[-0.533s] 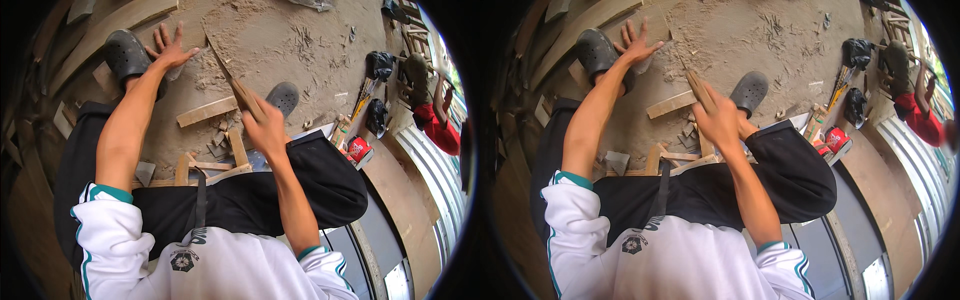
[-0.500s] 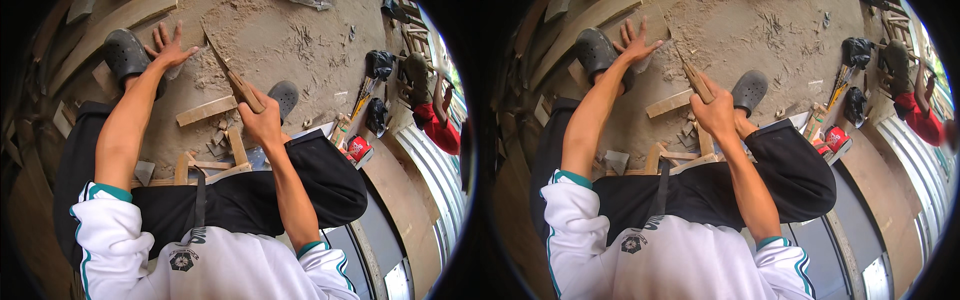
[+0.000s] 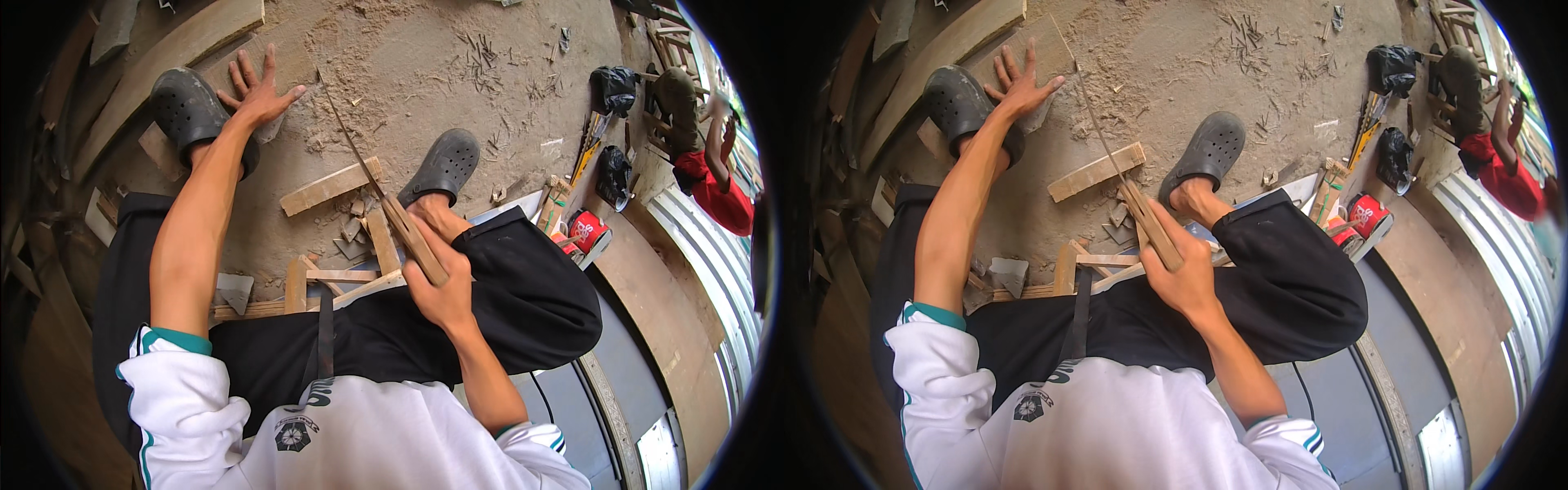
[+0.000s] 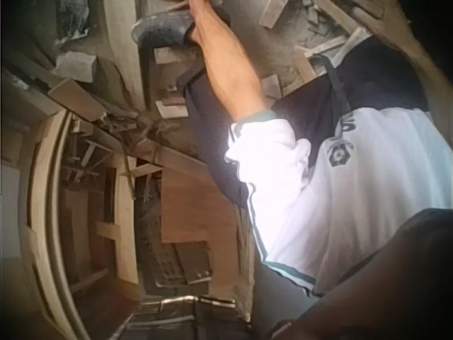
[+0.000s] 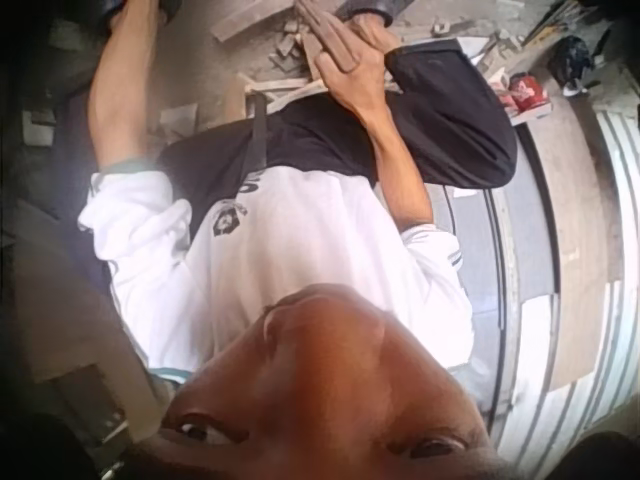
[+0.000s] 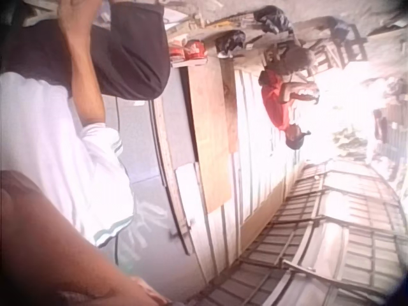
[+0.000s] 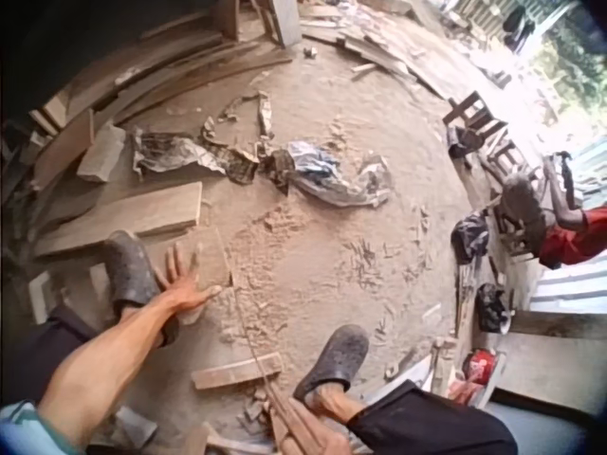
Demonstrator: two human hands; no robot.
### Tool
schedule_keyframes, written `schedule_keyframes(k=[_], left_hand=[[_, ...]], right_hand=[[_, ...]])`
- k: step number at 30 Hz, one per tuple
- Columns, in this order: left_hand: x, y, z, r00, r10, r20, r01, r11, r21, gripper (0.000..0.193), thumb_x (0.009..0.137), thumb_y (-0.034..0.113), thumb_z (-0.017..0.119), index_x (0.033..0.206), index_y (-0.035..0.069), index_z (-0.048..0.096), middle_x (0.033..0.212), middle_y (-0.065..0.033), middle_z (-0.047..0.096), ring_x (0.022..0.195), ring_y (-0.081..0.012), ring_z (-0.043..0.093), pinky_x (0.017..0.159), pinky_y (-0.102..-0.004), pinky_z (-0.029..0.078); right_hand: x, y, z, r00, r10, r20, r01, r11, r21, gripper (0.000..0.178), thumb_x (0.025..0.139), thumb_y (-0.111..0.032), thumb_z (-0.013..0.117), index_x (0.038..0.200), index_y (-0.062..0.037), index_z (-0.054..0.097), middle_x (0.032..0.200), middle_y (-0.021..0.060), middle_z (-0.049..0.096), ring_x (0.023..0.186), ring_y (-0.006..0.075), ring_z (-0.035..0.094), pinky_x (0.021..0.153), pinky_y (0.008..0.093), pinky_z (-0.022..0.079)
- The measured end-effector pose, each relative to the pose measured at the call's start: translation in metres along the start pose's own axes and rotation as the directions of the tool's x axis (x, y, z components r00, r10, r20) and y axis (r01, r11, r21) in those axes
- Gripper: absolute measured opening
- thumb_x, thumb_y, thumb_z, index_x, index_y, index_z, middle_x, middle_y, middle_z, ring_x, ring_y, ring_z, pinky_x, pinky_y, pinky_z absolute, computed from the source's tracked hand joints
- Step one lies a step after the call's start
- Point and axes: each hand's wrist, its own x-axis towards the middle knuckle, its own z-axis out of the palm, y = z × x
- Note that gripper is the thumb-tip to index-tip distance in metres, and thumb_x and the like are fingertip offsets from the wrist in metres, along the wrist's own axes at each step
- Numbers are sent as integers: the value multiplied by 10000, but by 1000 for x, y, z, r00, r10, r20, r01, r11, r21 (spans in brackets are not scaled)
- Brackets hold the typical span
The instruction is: The person sits on the floor and uses a hand saw to cut a rectangular piece of wood. They hold the wood steady with their left hand and saw with their right, then lift and inspect the cut piece.
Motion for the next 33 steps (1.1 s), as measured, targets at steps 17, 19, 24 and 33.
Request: schedule_keyframes(k=[17,19,24,33], left_hand=[[2,-5,-5,998,-18,60,19,1000,-17,1174,749,814,579,1536,377,-174,1553,-207,-343,1424,-419,-323,1013,-768,-109],[3,-3,-5,997,-38,66,38,999,5,1174,751,813,577,1537,370,-174,1556,-205,-338,1425,-417,-322,1013,-766,-112],[3,-2,-6,997,-28,77,29,1000,-11,1180,750,815,578,1539,361,-173,1556,-202,-340,1421,-415,-331,1012,-762,-123],[4,-2,-8,995,-33,93,33,999,-2,1179,756,808,578,1539,353,-178,1549,-217,-345,1406,-423,-354,1007,-760,-136]], right_hand=[[36,23,38,997,41,-68,-37,997,66,564,773,-55,633,1333,-36,576,762,224,660,597,215,660,611,310,508],[5,15,21,996,-26,-86,33,997,77,584,765,-31,634,1346,-32,566,750,221,657,596,248,670,598,316,506],[31,13,20,999,50,-6,-49,998,32,584,761,-24,641,1341,-30,571,769,252,651,649,309,696,606,350,520],[10,25,32,999,-29,-46,33,996,84,580,781,-102,656,1345,-38,537,833,274,655,723,428,655,646,450,530]])
